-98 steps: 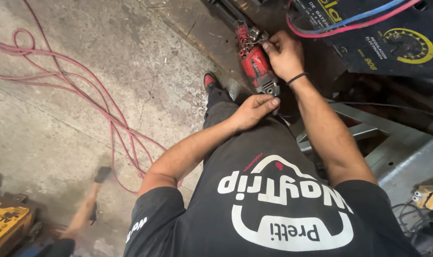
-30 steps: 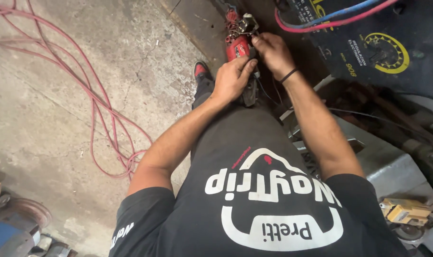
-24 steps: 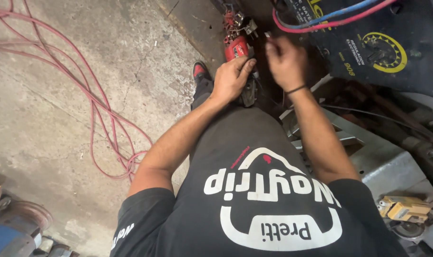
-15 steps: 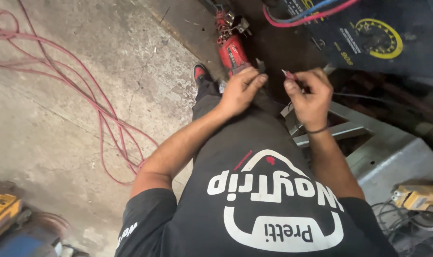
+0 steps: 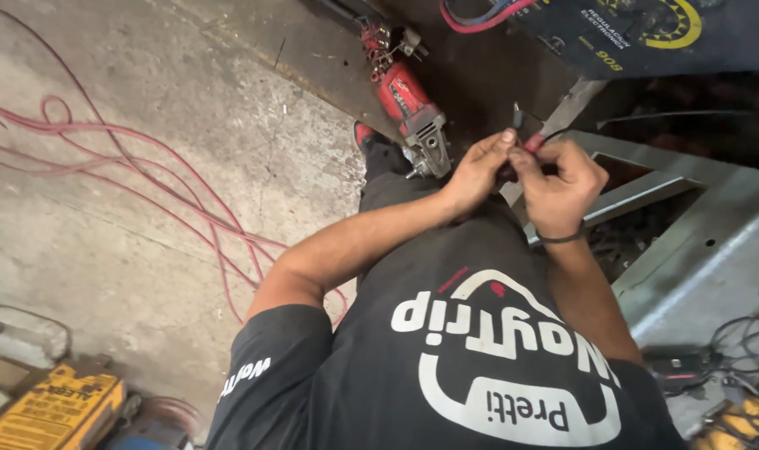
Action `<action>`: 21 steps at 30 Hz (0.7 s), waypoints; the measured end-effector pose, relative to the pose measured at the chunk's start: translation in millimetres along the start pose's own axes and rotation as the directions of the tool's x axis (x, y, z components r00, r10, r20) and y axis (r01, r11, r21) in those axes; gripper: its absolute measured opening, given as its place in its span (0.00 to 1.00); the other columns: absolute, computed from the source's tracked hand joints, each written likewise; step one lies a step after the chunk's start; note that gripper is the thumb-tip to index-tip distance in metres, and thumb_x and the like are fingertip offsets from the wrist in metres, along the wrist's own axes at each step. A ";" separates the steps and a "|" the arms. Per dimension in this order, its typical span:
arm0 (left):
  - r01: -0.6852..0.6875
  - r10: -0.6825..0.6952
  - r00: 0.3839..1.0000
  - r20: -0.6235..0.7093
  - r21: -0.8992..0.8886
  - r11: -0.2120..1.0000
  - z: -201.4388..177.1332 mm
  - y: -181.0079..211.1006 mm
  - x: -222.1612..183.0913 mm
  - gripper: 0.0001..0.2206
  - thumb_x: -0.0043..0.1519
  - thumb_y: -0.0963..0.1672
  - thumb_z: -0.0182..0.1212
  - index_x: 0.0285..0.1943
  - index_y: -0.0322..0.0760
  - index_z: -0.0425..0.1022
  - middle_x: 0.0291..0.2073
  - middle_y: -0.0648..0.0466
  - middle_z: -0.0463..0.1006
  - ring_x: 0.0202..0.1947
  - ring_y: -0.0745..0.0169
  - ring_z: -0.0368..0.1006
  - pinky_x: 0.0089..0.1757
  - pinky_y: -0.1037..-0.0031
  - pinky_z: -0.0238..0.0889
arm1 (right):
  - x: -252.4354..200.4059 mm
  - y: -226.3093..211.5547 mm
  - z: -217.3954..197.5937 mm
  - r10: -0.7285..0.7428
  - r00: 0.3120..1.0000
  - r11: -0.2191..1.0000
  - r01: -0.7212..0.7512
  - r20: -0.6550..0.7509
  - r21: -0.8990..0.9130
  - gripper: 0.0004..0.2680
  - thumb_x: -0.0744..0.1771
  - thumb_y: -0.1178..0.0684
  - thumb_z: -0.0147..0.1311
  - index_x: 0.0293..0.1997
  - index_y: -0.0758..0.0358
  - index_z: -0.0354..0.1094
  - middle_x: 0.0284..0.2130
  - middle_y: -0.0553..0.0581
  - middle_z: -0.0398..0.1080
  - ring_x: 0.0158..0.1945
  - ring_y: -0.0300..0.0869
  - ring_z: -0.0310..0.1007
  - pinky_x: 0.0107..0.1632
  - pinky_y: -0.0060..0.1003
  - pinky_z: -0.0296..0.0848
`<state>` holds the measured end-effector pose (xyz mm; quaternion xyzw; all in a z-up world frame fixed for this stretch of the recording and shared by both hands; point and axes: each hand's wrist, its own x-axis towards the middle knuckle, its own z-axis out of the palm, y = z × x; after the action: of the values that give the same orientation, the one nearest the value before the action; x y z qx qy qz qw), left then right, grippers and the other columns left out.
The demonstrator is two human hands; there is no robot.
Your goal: Repairing a handheld power tool by connecting wires and assembling components on a workbench
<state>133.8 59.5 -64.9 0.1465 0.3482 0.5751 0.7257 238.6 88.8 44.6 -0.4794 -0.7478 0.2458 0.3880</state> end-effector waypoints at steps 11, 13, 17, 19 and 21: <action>0.262 -0.280 0.958 -0.057 -0.211 0.942 17.9 23.1 -13.2 0.18 0.69 0.53 0.50 0.27 0.46 0.58 0.16 0.60 0.51 0.16 0.72 0.46 0.22 0.79 0.46 | -123.5 40.9 -66.8 0.238 0.971 0.918 -0.229 -0.012 -0.324 0.09 0.70 0.60 0.68 0.33 0.68 0.72 0.28 0.60 0.72 0.31 0.47 0.69 0.38 0.41 0.65; 0.229 -0.243 0.968 -0.055 -0.194 0.954 13.7 9.7 -13.4 0.18 0.69 0.52 0.50 0.27 0.44 0.61 0.16 0.60 0.54 0.16 0.73 0.47 0.21 0.80 0.44 | -132.3 67.0 -103.9 0.263 0.963 0.895 -0.265 -0.056 -0.359 0.09 0.72 0.59 0.70 0.36 0.67 0.74 0.30 0.59 0.73 0.31 0.45 0.67 0.38 0.41 0.63; 0.150 -0.159 0.984 -0.082 -0.115 0.982 8.7 -21.9 -11.4 0.19 0.71 0.53 0.51 0.45 0.35 0.77 0.21 0.60 0.60 0.21 0.75 0.49 0.23 0.82 0.41 | -134.7 150.8 -203.7 0.190 0.978 0.821 -0.205 -0.083 -0.534 0.09 0.75 0.61 0.75 0.41 0.68 0.77 0.33 0.61 0.74 0.32 0.45 0.66 0.40 0.42 0.64; 0.110 -0.133 0.981 -0.142 -0.158 0.981 18.9 -28.0 -11.1 0.18 0.70 0.53 0.52 0.40 0.36 0.74 0.20 0.60 0.60 0.19 0.76 0.49 0.22 0.83 0.40 | -129.5 197.2 -259.0 0.164 0.981 0.837 -0.195 -0.105 -0.512 0.11 0.79 0.60 0.74 0.42 0.69 0.76 0.34 0.62 0.74 0.34 0.47 0.68 0.42 0.43 0.66; 0.066 -0.107 0.975 -0.196 -0.202 0.977 32.6 -40.6 -12.6 0.18 0.68 0.53 0.54 0.34 0.38 0.71 0.19 0.60 0.60 0.17 0.76 0.49 0.20 0.83 0.40 | -125.5 255.4 -319.7 0.138 0.982 0.852 -0.184 -0.129 -0.490 0.13 0.82 0.59 0.73 0.44 0.70 0.76 0.35 0.62 0.73 0.37 0.48 0.69 0.44 0.45 0.69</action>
<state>184.3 41.7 -62.3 -0.0006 0.3700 0.5860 0.7209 663.9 80.6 -2.7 -0.6346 -0.7251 0.0540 0.2619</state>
